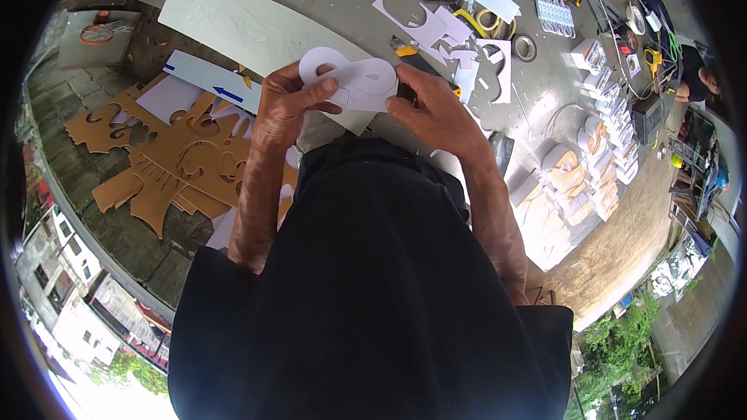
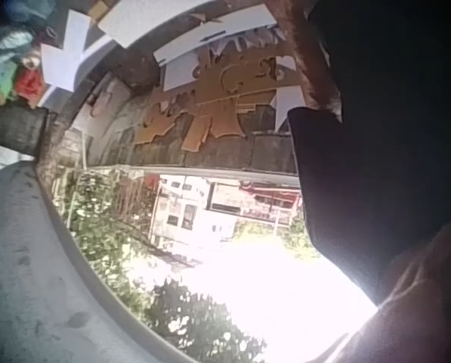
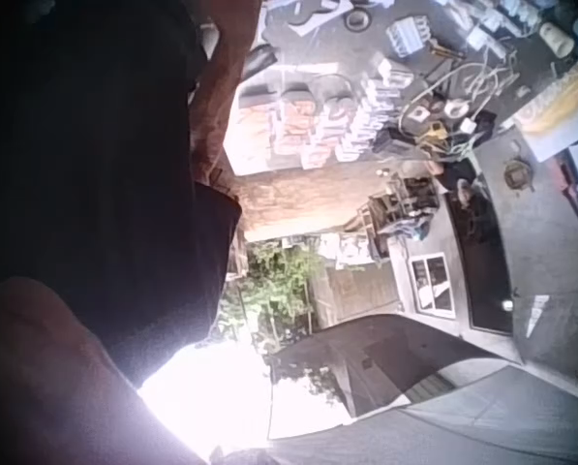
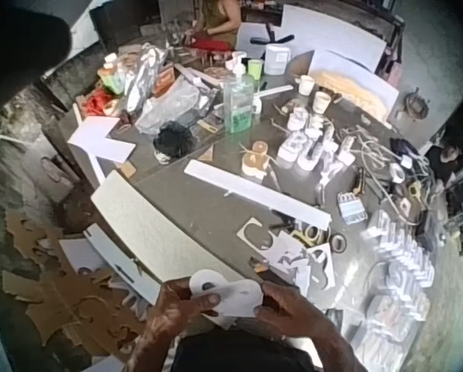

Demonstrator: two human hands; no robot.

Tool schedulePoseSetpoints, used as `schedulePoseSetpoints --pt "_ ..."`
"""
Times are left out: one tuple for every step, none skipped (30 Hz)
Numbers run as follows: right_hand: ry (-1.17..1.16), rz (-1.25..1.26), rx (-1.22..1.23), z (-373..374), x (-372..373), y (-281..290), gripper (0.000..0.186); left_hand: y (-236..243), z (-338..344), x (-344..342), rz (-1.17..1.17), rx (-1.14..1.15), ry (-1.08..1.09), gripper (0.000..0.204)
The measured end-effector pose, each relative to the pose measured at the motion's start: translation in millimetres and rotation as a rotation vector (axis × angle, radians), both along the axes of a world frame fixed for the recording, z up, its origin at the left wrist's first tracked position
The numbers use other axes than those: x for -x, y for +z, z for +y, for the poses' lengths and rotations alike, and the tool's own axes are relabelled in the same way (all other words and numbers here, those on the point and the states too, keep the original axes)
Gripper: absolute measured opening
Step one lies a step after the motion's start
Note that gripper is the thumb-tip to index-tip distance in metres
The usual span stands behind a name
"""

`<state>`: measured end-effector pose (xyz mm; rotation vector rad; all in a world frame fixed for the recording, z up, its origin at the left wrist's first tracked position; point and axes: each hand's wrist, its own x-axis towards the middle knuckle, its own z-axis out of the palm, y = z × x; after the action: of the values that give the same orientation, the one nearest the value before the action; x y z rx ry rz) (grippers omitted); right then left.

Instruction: The recorder uses a utility knife to trim and detail foam or plastic letters and characters for a sign.

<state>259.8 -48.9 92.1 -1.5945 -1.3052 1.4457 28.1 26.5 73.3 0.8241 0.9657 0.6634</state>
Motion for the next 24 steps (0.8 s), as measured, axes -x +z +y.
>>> schedulePoseSetpoints --pt "0.066 -0.024 -0.064 1.8 -3.1 1.9 0.018 3.6 2.4 -1.4 0.000 0.001 -0.001 0.035" --pt "0.065 -0.024 -0.063 3.4 -5.7 5.4 0.018 7.2 4.6 -3.3 0.047 -0.067 -0.031 0.035" --pt "0.136 -0.066 -0.065 5.6 -8.0 10.5 0.017 9.6 6.2 -5.0 0.092 -0.134 -0.062 0.036" --pt "0.207 -0.109 -0.067 7.0 -9.4 14.0 0.017 11.4 7.1 -4.8 0.092 -0.132 -0.064 0.036" --pt "0.205 -0.109 -0.065 7.4 -9.7 15.6 0.017 12.9 7.6 -3.8 0.111 -0.103 -0.168 0.036" --pt "0.158 0.002 -0.001 8.5 -8.7 17.2 0.017 14.0 8.6 -2.7 0.130 -0.075 -0.270 0.037" --pt "0.110 0.114 0.062 9.2 -7.6 18.5 0.017 11.3 7.6 -3.3 0.130 -0.076 -0.270 0.037" --pt "0.111 0.114 0.062 9.4 -6.5 19.7 0.017 5.5 4.6 -4.8 -0.005 0.005 -0.178 0.035" --pt "0.058 0.225 0.086 8.4 -5.0 20.8 0.018 1.6 1.7 -5.9 -0.140 0.087 -0.084 0.033" --pt "0.005 0.336 0.110 7.6 -3.3 21.5 0.020 -1.3 -0.6 -5.5 -0.139 0.088 -0.083 0.033" --pt "0.006 0.337 0.111 6.8 -0.3 20.2 0.020 -3.3 -3.2 -4.8 -0.202 0.161 -0.034 0.031" --pt "-0.059 0.419 0.115 5.2 3.4 17.2 0.022 -4.8 -4.9 -5.5 -0.266 0.235 0.012 0.029" --pt "-0.124 0.501 0.118 3.9 7.4 15.0 0.025 -5.7 -6.7 -6.8 -0.266 0.237 0.011 0.029" --pt "-0.126 0.501 0.119 1.9 12.6 15.4 0.025 -6.1 -8.6 -8.4 -0.246 0.245 0.055 0.028" --pt "-0.193 0.534 0.130 -0.2 18.8 16.9 0.028 -6.5 -9.7 -8.8 -0.226 0.254 0.101 0.028" --pt "-0.261 0.567 0.141 -1.1 22.9 17.0 0.031 -7.3 -10.2 -8.5 -0.226 0.255 0.102 0.028" --pt "-0.260 0.566 0.142 -1.4 25.3 13.6 0.031 -8.2 -10.7 -7.9 -0.240 0.286 0.126 0.028" --pt "-0.279 0.606 0.096 -2.7 27.3 7.8 0.034 -9.5 -12.0 -7.4 -0.254 0.317 0.152 0.028" --pt "-0.298 0.645 0.049 -3.7 28.6 3.9 0.037 -10.4 -14.1 -7.9 -0.254 0.317 0.154 0.028" --pt "-0.296 0.646 0.050 -4.9 28.5 2.8 0.037 -11.0 -16.8 -9.5 -0.257 0.309 0.176 0.028" --pt "-0.274 0.652 0.051 -6.7 28.2 2.6 0.038 -11.0 -18.9 -10.1 -0.259 0.301 0.199 0.028" --pt "-0.251 0.658 0.051 -7.6 28.4 2.2 0.038 -11.0 -19.9 -9.7 -0.258 0.302 0.203 0.028" --pt "-0.249 0.659 0.054 -6.8 29.7 1.1 0.038 -11.0 -20.6 -9.2 -0.250 0.303 0.186 0.028" --pt "-0.265 0.616 0.055 -5.6 30.8 -0.4 0.037 -11.4 -21.7 -9.6 -0.244 0.305 0.167 0.029"
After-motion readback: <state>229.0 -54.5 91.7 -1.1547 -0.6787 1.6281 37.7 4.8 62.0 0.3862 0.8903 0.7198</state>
